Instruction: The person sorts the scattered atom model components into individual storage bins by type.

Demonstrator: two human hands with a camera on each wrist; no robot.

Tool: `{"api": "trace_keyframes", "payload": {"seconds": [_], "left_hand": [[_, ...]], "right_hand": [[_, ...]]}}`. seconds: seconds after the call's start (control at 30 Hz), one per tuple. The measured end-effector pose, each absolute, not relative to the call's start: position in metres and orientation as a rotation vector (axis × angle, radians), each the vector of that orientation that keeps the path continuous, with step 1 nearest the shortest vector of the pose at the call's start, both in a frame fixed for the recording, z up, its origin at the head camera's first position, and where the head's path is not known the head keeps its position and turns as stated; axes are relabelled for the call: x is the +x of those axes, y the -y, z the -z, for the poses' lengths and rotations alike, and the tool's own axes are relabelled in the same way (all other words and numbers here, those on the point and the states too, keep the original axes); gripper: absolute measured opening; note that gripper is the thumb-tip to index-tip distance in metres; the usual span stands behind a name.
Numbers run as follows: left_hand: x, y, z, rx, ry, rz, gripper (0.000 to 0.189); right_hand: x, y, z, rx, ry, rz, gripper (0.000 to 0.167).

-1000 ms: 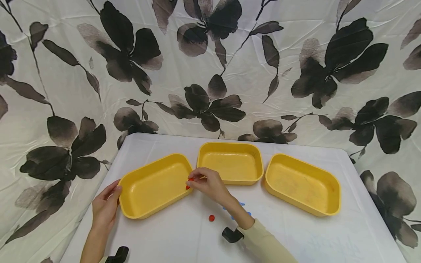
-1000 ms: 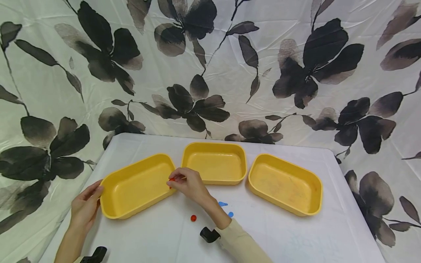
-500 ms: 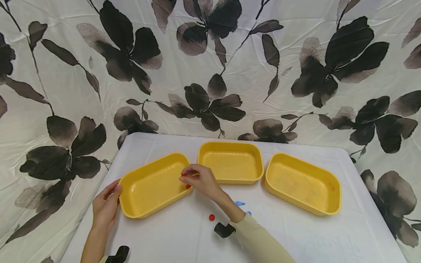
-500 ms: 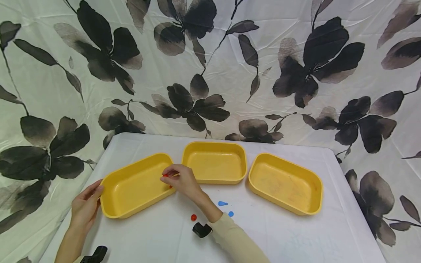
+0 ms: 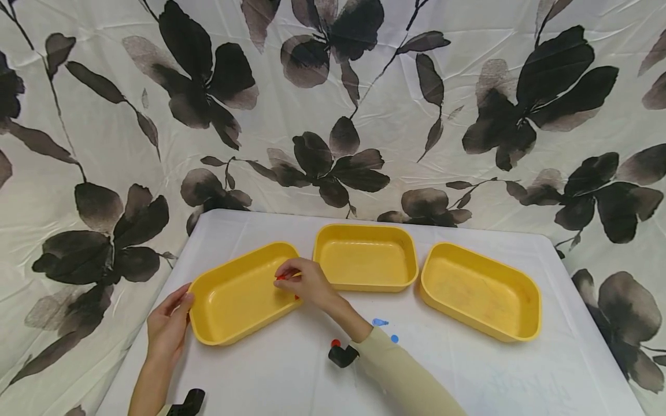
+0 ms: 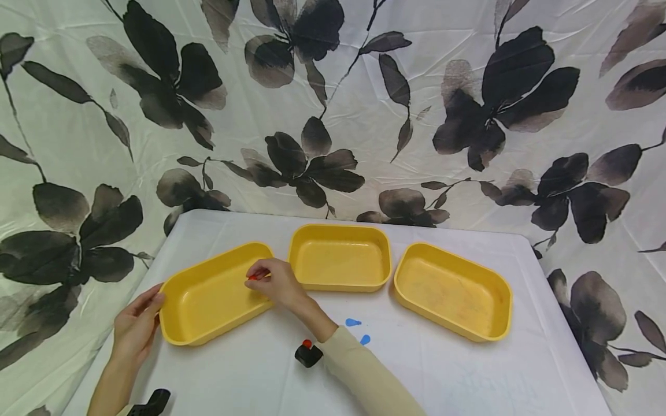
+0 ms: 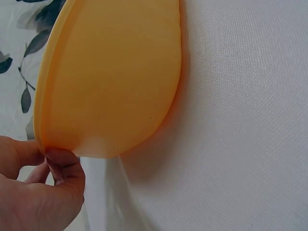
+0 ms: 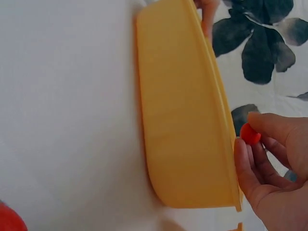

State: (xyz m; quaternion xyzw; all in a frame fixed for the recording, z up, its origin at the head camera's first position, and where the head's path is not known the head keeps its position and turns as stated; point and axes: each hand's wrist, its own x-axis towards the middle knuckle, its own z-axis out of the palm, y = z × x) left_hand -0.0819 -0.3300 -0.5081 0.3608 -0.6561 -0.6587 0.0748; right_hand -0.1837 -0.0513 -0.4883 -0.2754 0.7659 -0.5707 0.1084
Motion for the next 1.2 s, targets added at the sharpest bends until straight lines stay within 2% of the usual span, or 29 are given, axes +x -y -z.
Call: {"api": "trace_keyframes", "payload": {"seconds": [0.73, 1.2], "left_hand": [[-0.08, 0.329, 0.504, 1.076, 1.976, 1.973, 0.052], [-0.081, 0.329, 0.505, 1.089, 2.003, 1.951, 0.051]], "right_hand": [[-0.192, 0.077, 0.488, -1.113, -2.416, 0.922, 0.008], [-0.192, 0.083, 0.479, -1.024, -2.341, 0.705, 0.01]]}}
